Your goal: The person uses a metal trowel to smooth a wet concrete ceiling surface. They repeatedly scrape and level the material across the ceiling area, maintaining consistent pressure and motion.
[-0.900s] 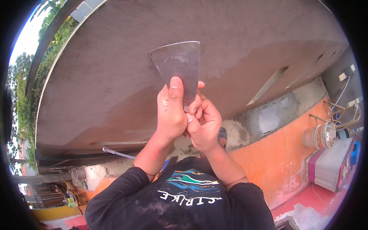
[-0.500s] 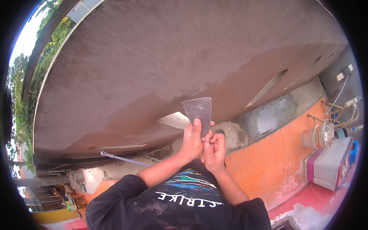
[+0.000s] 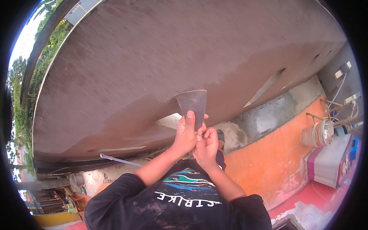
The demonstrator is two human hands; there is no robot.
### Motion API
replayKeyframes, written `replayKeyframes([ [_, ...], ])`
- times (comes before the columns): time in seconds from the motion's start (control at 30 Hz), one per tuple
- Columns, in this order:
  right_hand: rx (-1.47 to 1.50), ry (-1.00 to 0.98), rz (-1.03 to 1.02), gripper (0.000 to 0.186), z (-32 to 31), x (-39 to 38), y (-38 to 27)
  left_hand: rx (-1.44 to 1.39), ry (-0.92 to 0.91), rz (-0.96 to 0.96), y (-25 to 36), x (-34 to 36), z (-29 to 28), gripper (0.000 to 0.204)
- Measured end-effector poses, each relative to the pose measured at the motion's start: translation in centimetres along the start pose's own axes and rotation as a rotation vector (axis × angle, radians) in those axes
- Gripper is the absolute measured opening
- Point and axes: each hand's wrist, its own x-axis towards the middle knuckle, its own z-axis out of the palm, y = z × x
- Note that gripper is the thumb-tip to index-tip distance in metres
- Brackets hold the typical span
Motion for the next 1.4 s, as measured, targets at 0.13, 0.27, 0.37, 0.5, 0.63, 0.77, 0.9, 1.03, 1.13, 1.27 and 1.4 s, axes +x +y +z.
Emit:
replayKeyframes([
  [0.13,-0.065,-0.101,-0.066,0.024,2.4,3.8,-2.2,0.08,-0.013,0.402,5.3,1.2,0.4,0.059],
  [0.27,-0.03,-0.168,-0.124,0.023,2.3,3.4,-3.6,0.037,-0.099,0.344,5.7,0.8,1.1,0.059],
  [0.37,-0.055,-0.072,-0.013,0.022,0.7,0.5,-2.6,-0.031,-0.067,0.186,2.1,-0.4,1.0,0.06],
  [0.5,-0.134,0.011,0.099,0.022,-1.8,-1.9,-0.9,-0.111,0.019,0.076,-2.3,-1.5,0.5,0.061],
  [0.63,-0.165,0.025,0.136,0.023,-2.8,-2.0,0.0,-0.152,0.077,0.069,-3.6,-1.3,-0.2,0.062],
  [0.77,-0.121,0.052,0.164,0.023,-1.9,-1.3,0.2,-0.119,0.039,0.06,-2.5,-0.7,-0.4,0.062],
  [0.9,-0.106,-0.048,0.011,0.023,1.0,1.6,-1.0,-0.08,-0.008,0.181,2.2,-0.1,-0.5,0.059],
  [1.03,-0.049,-0.163,-0.126,0.024,3.8,5.2,-3.4,0.021,-0.052,0.388,7.4,1.1,0.0,0.059],
  [1.13,0.025,-0.229,-0.18,0.024,3.9,4.3,-4.2,-0.001,-0.081,0.382,7.0,0.6,0.8,0.058],
  [1.27,-0.107,0.046,0.013,0.025,1.2,0.0,-2.3,-0.06,-0.029,0.076,1.5,-0.6,0.8,0.058],
  [1.4,-0.122,0.05,0.114,0.02,-1.8,-2.0,-0.4,-0.102,0.038,0.045,-2.7,-1.2,0.2,0.061],
])
